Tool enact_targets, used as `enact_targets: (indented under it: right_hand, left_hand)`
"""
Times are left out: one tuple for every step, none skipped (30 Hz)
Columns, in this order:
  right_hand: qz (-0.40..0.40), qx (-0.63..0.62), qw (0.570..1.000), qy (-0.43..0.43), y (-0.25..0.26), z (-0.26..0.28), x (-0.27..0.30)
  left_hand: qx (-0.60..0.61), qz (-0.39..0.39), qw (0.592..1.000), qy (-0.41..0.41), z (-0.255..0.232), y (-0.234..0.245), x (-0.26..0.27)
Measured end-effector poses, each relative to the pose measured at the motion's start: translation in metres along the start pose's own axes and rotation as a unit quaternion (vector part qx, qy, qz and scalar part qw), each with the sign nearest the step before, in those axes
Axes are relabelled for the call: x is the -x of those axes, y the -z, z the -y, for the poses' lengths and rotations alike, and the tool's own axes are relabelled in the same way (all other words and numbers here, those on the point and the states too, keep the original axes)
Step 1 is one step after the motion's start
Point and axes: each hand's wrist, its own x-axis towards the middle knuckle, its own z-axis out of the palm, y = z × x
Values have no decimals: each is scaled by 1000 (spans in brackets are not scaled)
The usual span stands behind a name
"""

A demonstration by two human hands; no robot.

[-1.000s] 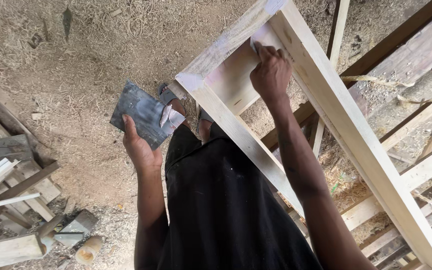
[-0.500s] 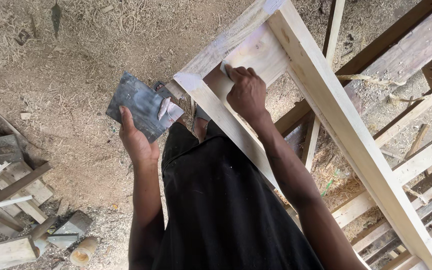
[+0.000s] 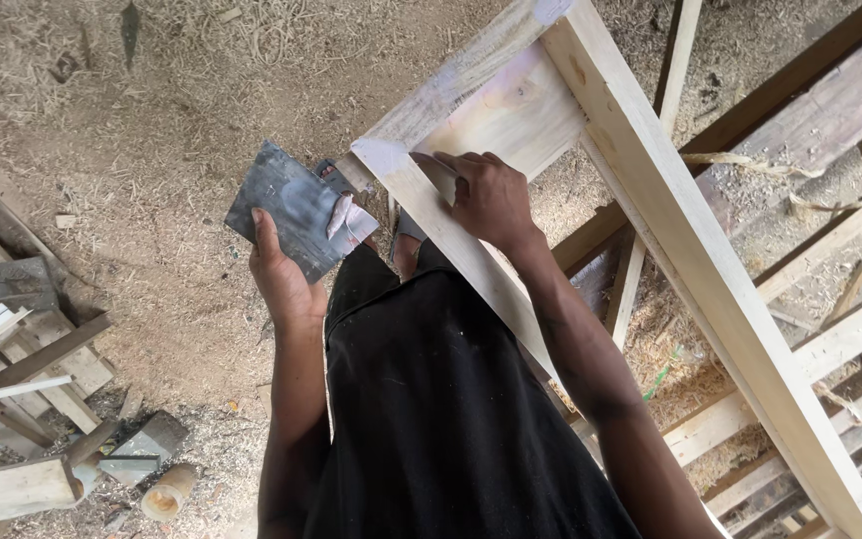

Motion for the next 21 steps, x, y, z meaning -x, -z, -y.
enact_targets:
  right_hand:
    - [-44,1,999,27,0,-3,1]
    - [-86,2,995,55,-1,-7,3]
    - [-128,3,988,82,-1,-11,6]
    - [-112,-15,993,33,0,-17,11]
    - [-95,-33,995,-17,4,-24,16]
    - [-82,-49,993,-69,8,-30,20]
    - [-93,-102,989,-55,13,-34,26]
    - [-103,-154,982,-41,19,-37,34]
    - [-112,-205,972,-26,23,-37,43]
    - [-123,-249,961,-13,26,-33,49]
    - [-134,-292,947,0,30,-28,57]
    - [-142,-336,931,14,31,-21,63]
    - [-155,-369,915,55,32,-13,70]
    - [-169,-402,895,95,31,-5,77]
    - [-182,-434,872,135,30,4,82]
    - [-204,-441,854,187,27,11,83]
    - [-225,-448,832,238,24,18,83]
    - [-247,-451,808,287,21,24,81]
    - [-263,-461,787,316,17,31,80]
    - [-280,-469,764,344,13,38,78]
    - [-296,-477,739,371,10,42,75]
  left_hand:
    - [3,0,1000,0,-1,-1,1]
    - [12,0,1000,-2,-2,-1,2]
    - [20,1,1000,-5,-4,-1,3]
    - [30,-4,1000,-8,-6,1,6]
    - [34,-2,999,-11,-7,3,10]
    - [38,5,999,-14,-9,3,12]
    - [42,12,999,-17,-10,2,14]
    - [40,15,999,-15,-11,-1,16]
    - [37,18,999,-12,-11,-4,17]
    - [35,21,999,-13,-12,-8,17]
    - [50,45,998,-14,-12,-13,18]
    - [62,67,996,-17,-12,-19,19]
    - [75,90,993,-20,-13,-25,22]
    - [92,105,990,-20,-14,-31,25]
    - [110,120,986,-19,-15,-37,28]
    - [128,136,982,-18,-16,-42,33]
    - [145,140,979,-10,-18,-46,37]
    - [162,148,976,0,-19,-51,41]
    - [179,155,972,9,-21,-55,44]
    - [192,170,966,10,-22,-59,48]
    - [206,185,961,11,-23,-62,53]
